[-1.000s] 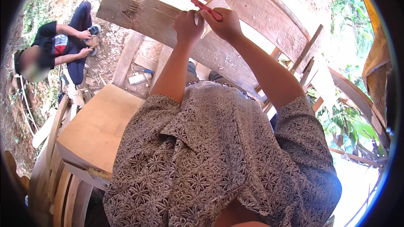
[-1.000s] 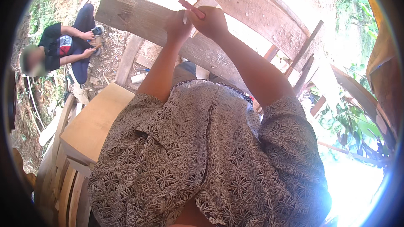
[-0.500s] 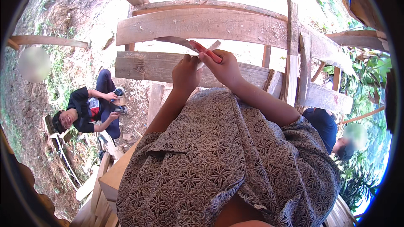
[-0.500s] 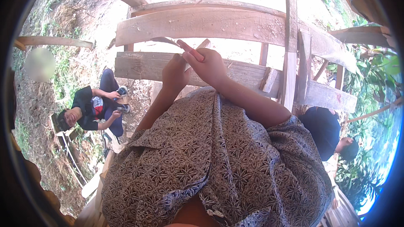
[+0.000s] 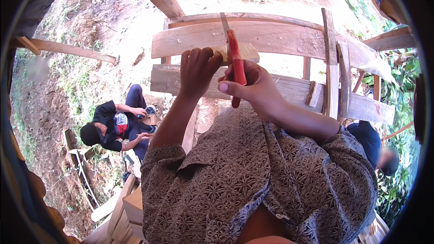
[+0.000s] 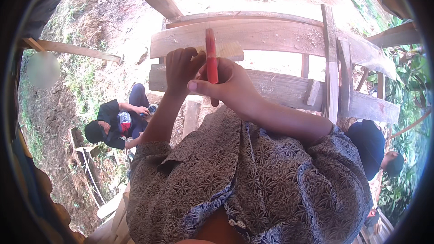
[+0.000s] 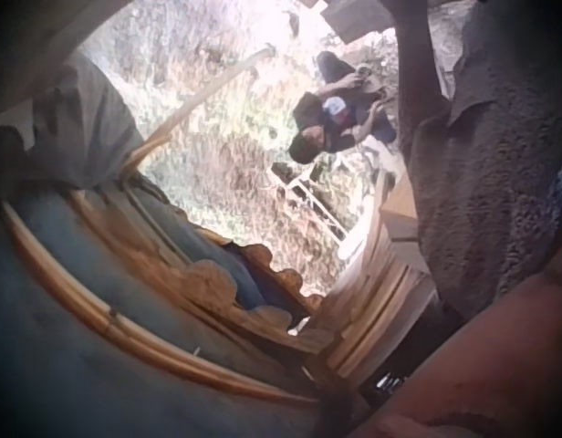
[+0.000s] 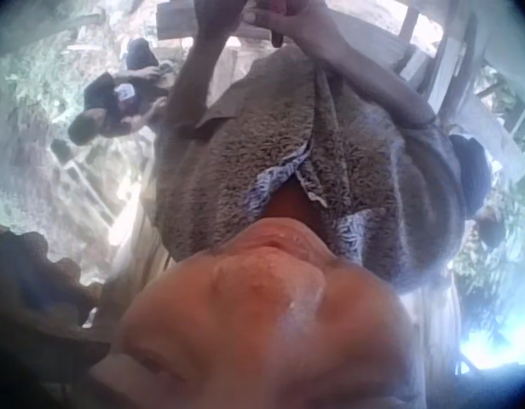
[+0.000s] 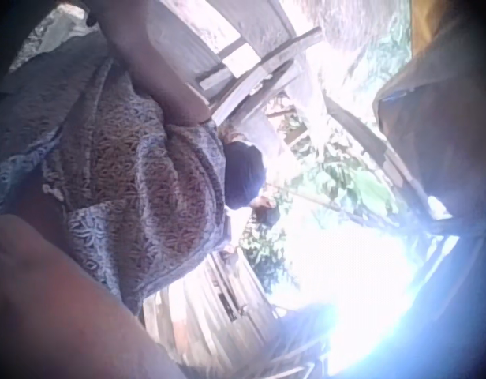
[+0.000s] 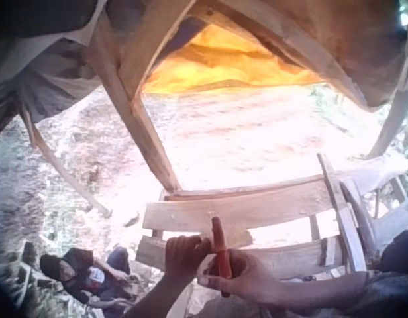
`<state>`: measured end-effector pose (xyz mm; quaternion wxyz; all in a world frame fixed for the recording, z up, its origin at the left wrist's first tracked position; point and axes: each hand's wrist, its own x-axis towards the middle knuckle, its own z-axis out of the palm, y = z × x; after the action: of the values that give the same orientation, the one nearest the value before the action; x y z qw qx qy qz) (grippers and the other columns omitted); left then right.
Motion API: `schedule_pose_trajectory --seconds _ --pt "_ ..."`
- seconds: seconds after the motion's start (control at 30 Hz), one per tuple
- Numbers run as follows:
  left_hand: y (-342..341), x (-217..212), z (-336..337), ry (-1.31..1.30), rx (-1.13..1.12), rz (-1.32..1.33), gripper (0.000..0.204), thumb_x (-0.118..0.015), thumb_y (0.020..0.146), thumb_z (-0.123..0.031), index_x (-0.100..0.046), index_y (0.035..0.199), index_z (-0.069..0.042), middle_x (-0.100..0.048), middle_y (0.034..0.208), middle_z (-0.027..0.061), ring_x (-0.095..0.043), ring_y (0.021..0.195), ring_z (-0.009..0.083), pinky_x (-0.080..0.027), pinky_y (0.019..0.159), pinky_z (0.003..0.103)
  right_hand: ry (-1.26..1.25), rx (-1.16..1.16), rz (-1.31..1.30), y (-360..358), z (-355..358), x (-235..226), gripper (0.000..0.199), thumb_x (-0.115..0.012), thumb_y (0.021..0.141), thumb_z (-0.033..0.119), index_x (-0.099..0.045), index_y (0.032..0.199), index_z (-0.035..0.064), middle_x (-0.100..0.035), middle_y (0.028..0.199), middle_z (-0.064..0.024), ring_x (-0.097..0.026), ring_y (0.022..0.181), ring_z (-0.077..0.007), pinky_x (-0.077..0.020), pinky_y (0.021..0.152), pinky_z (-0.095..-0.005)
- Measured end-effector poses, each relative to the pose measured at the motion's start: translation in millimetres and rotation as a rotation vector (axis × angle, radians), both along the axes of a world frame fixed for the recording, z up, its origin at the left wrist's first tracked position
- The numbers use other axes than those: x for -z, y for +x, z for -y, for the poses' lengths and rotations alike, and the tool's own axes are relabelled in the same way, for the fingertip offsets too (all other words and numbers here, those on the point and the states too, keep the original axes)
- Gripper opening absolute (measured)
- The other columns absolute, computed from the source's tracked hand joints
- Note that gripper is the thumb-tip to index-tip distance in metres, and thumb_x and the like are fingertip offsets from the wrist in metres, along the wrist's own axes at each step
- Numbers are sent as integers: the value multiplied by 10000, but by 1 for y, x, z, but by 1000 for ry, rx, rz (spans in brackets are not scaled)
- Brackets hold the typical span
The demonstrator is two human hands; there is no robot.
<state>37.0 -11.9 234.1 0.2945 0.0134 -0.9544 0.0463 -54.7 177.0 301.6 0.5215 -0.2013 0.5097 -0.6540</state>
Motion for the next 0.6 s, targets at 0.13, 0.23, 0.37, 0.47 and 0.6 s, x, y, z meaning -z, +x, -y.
schedule_pose_trajectory --seconds 0.13,0.23,0.37,0.47,0.6 --pt "-17 -16 29 -218 206 -11 201 -715 790 -203 -612 962 -211 -545 1009 -21 -539 961 192 -458 824 384 -308 301 76 -10 1 -39 254 -723 986 220 -614 1079 11 -648 902 -52 -622 683 -126 -551 713 -306" --pt "-12 -9 53 -470 438 75 219 -757 792 -140 -646 974 -188 -571 978 1 -573 930 185 -487 844 362 -480 520 81 -51 -12 -60 216 -626 1045 241 -646 1049 26 -645 919 -41 -632 770 -135 -508 944 -339" --pt "-14 43 54 -19 172 206 294 -790 790 -141 -687 1065 -141 -626 972 8 -624 914 173 -507 850 366 -384 598 -51 -84 -66 -48 245 -619 1041 185 -570 1163 -21 -528 978 -44 -497 920 -141 -437 889 -307" --pt "-3 129 28 971 -235 235 325 -863 794 -247 -682 1014 -90 -636 930 30 -655 872 194 -538 758 363 -283 632 -140 -86 -107 -12 218 -636 1030 186 -582 1136 3 -498 963 -31 -477 901 -130 -416 849 -301" --pt "4 197 -32 2018 -457 46 430 -686 978 -471 -638 1114 -66 -656 945 38 -645 801 149 -504 602 304 -85 835 -141 -77 -151 16 180 -661 1022 199 -597 1078 41 -480 885 1 -466 831 -112 -411 784 -279"
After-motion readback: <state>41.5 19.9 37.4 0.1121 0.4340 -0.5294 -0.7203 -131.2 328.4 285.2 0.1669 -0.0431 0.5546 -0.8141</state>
